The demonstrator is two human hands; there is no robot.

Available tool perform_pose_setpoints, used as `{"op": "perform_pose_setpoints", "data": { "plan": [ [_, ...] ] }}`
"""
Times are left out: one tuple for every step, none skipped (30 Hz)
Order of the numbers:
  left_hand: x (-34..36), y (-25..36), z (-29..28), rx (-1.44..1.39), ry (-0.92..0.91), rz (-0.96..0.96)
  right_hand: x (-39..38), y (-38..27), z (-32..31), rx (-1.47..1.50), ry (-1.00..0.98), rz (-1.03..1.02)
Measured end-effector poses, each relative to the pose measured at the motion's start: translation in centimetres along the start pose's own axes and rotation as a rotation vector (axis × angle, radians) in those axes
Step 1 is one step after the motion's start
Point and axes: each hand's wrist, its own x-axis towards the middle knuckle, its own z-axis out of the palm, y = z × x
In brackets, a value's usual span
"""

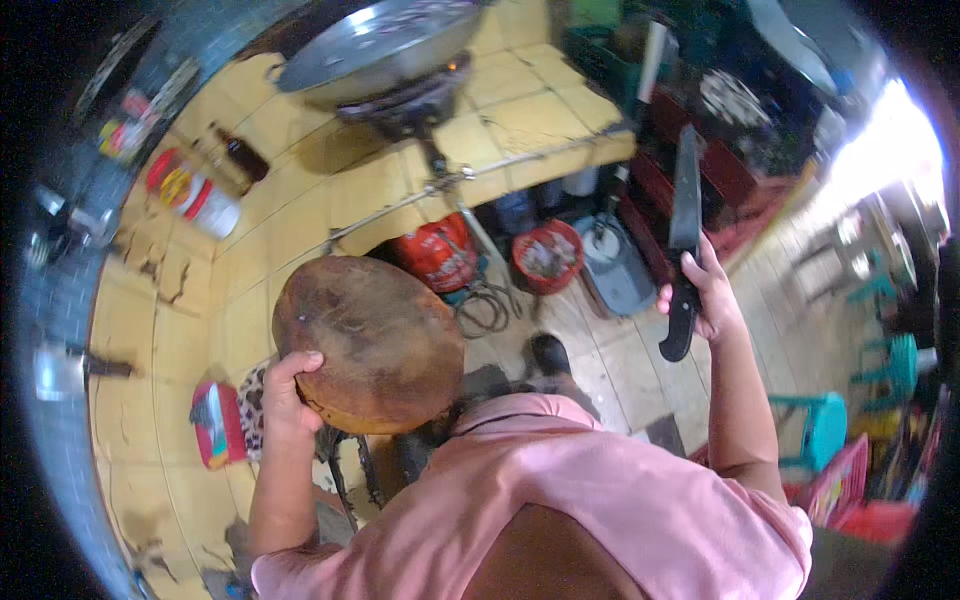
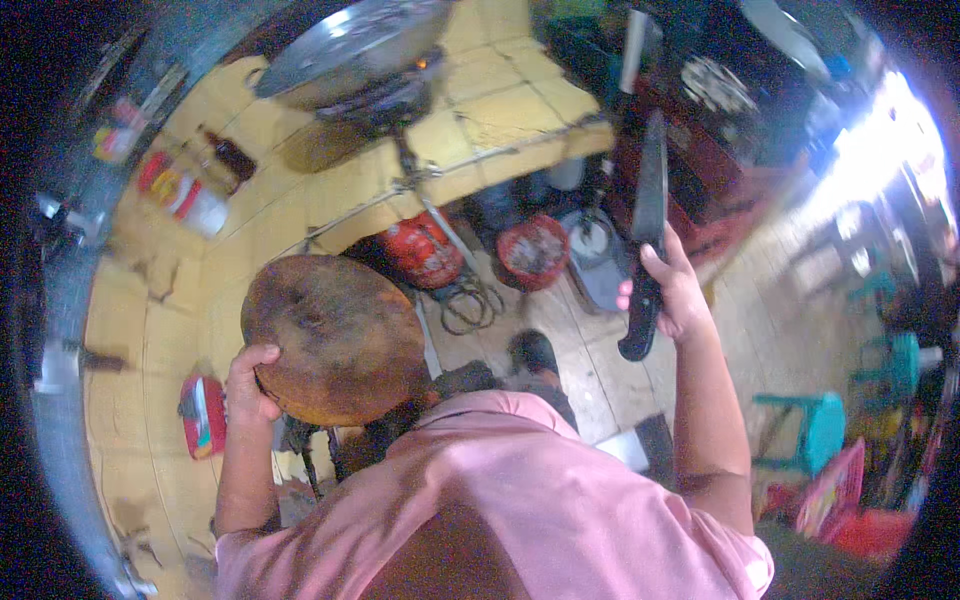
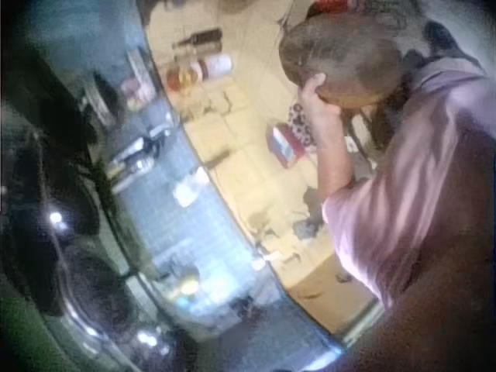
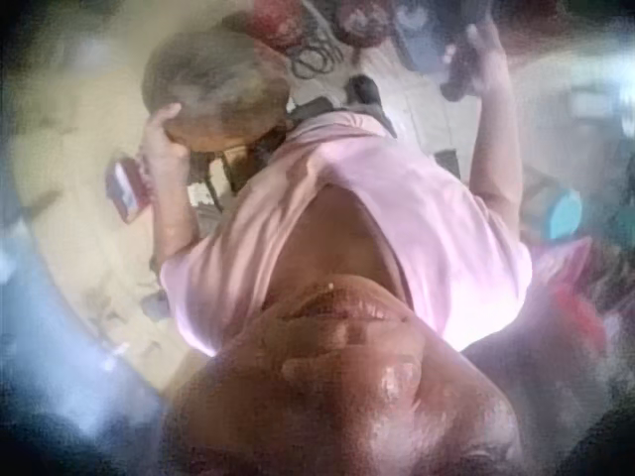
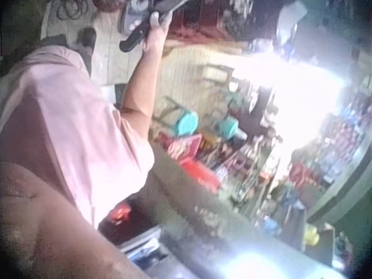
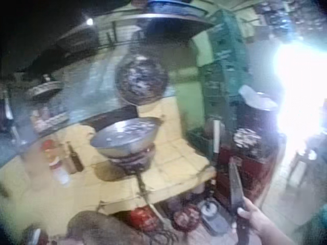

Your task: The person retrieves a green vegetable from the refrigerator, removes it from a plastic bag, and places it on a cutting board. They then move around the kitchen, handling a pot lid and other items before returning to the vegetable.

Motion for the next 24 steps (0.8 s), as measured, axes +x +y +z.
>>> {"op": "perform_pose_setpoints", "data": {
  "plan": [
    [0.9, -0.8, -0.1, 0.003, -0.025, -0.032, -0.9, -0.2, -0.5, -0.018, 0.011, -0.019],
    [1.9, -1.7, -0.4, 0.019, -0.023, -0.066, -1.8, -0.3, -0.7, -0.038, 0.019, -0.035],
    [3.0, -2.8, -0.8, 0.022, -0.016, -0.097, -2.6, -0.6, -1.0, -0.054, 0.026, -0.05],
    [4.0, -4.1, -0.9, 0.021, -0.01, -0.123, -3.2, -1.0, -1.4, -0.059, 0.045, -0.059],
    [4.7, -5.3, -1.0, 0.004, -0.006, -0.171, -3.7, -1.4, -1.8, -0.065, 0.06, -0.065],
    [5.4, -6.6, -1.0, -0.016, 0.002, -0.212, -3.6, -1.8, -2.3, -0.071, 0.065, -0.075],
    [6.1, -7.7, -0.9, -0.029, 0.01, -0.248, -3.5, -2.3, -3.2, -0.071, 0.061, -0.056],
    [6.7, -9.2, -1.3, -0.036, 0.063, -0.238, -3.3, -2.7, -3.8, -0.095, 0.067, -0.041],
    [7.2, -10.8, -1.8, -0.041, 0.116, -0.221, -2.6, -3.0, -4.3, -0.114, 0.069, -0.031],
    [7.4, -12.0, -1.6, -0.053, 0.164, -0.2, -1.8, -3.8, -4.9, -0.137, 0.07, -0.028],
    [7.2, -13.0, -0.9, -0.092, 0.203, -0.219, -1.0, -4.8, -5.3, -0.185, 0.092, 0.017],
    [6.7, -13.9, -0.2, -0.135, 0.248, -0.233, 0.5, -5.2, -6.7, -0.23, 0.07, 0.008],
    [6.5, -15.2, 0.5, -0.168, 0.238, -0.186, 1.5, -6.3, -7.0, -0.258, 0.026, 0.011],
    [5.9, -16.4, 1.1, -0.196, 0.235, -0.143, 2.4, -7.2, -7.2, -0.282, -0.019, 0.023],
    [5.8, -18.2, 0.7, -0.215, 0.259, -0.086, 3.6, -8.2, -7.6, -0.36, -0.025, 0.014],
    [6.5, -20.6, -0.7, -0.235, 0.281, -0.034, 5.1, -8.9, -8.6, -0.395, -0.085, 0.002],
    [6.9, -22.3, -0.7, -0.257, 0.313, 0.015, 6.9, -9.3, -9.5, -0.526, -0.112, -0.054],
    [6.8, -23.0, 0.7, -0.202, 0.429, 0.035, 8.7, -9.6, -10.5, -0.658, -0.138, -0.103],
    [5.7, -23.3, 1.8, -0.142, 0.56, 0.052, 10.8, -9.6, -11.4, -0.78, -0.141, -0.221],
    [4.7, -23.8, 3.0, -0.08, 0.693, 0.068, 13.0, -9.9, -12.1, -0.898, -0.148, -0.342],
    [3.8, -24.3, 4.7, -0.162, 0.669, 0.162, 14.7, -9.9, -12.2, -1.007, -0.169, -0.459],
    [2.7, -24.4, 6.2, -0.169, 0.703, 0.141, 15.0, -11.1, -10.1, -1.046, -0.104, -0.401],
    [1.7, -24.3, 7.6, -0.179, 0.739, 0.121, 16.8, -10.9, -9.7, -1.042, -0.099, -0.38],
    [0.7, -24.4, 8.5, -0.184, 0.765, 0.098, 18.5, -10.9, -9.3, -1.037, -0.083, -0.358]
  ]
}}
